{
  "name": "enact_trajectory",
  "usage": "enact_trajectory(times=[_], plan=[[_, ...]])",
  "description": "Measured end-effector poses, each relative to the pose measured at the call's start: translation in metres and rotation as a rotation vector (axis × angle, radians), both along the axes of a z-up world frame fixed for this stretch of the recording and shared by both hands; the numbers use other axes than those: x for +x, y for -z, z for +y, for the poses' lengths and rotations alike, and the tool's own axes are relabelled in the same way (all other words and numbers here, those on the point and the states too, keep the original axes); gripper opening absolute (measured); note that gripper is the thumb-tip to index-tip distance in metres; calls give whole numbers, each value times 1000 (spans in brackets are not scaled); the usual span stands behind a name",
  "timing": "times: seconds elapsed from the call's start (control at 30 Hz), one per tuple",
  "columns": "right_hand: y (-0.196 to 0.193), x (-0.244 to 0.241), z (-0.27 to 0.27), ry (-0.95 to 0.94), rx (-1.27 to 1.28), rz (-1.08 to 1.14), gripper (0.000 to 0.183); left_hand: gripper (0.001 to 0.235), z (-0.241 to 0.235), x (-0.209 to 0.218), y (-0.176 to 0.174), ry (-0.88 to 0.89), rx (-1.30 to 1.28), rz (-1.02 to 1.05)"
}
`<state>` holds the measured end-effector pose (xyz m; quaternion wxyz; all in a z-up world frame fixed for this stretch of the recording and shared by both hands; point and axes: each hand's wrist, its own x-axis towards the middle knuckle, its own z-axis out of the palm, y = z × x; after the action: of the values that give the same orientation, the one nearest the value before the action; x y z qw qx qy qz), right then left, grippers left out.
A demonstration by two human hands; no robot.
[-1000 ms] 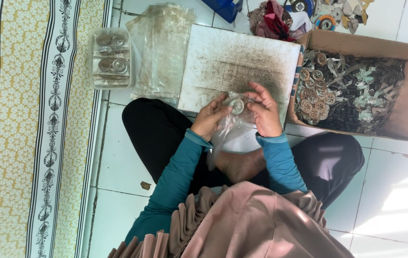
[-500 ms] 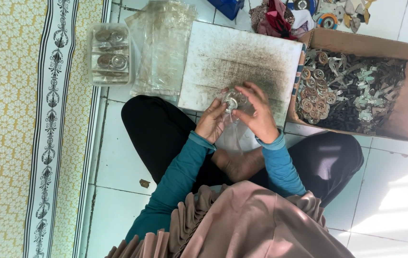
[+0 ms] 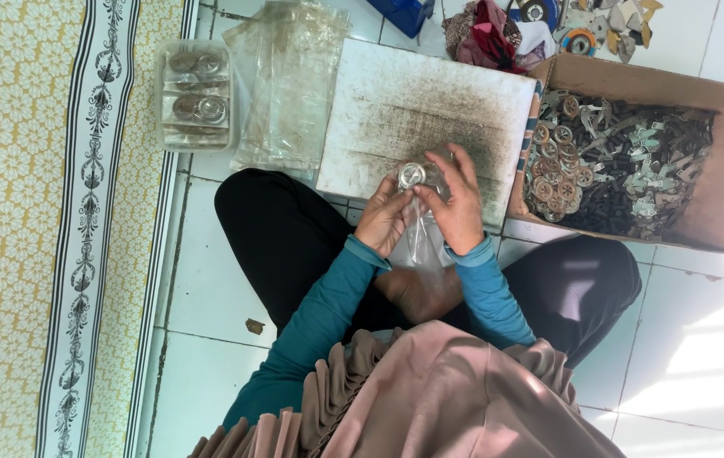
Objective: The person sorts through small metal and fabric decorative items, picking them from a cardboard box, placing them onto a white board to arrange them, and occasionally placing items into plastic bags.
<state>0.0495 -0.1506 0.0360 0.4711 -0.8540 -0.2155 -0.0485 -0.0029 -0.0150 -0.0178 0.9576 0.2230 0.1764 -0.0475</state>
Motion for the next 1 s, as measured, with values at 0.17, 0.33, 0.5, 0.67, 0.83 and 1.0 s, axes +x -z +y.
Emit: enact_trajectory(times=[0.17,0.33,0.5,0.67,0.83,1.0], plan=[[1,-1,-4,36,132,290,72,67,6,9,10,-56,265,-40],[13,3,-15,-45,433,592,78,69,17,23,21,-113,322,23],[27,9,-22,40,538,665,75,58,25,34,30,-118,271,184],[65,25,-25,89,617,582,69,61,22,63,0,-107,557,59],[58,35,-23,138,680,578,66,65,34,120,70,34,1060,-57],[32,28,-18,146,714,603,66,64,34,121,44,134,1004,-78]])
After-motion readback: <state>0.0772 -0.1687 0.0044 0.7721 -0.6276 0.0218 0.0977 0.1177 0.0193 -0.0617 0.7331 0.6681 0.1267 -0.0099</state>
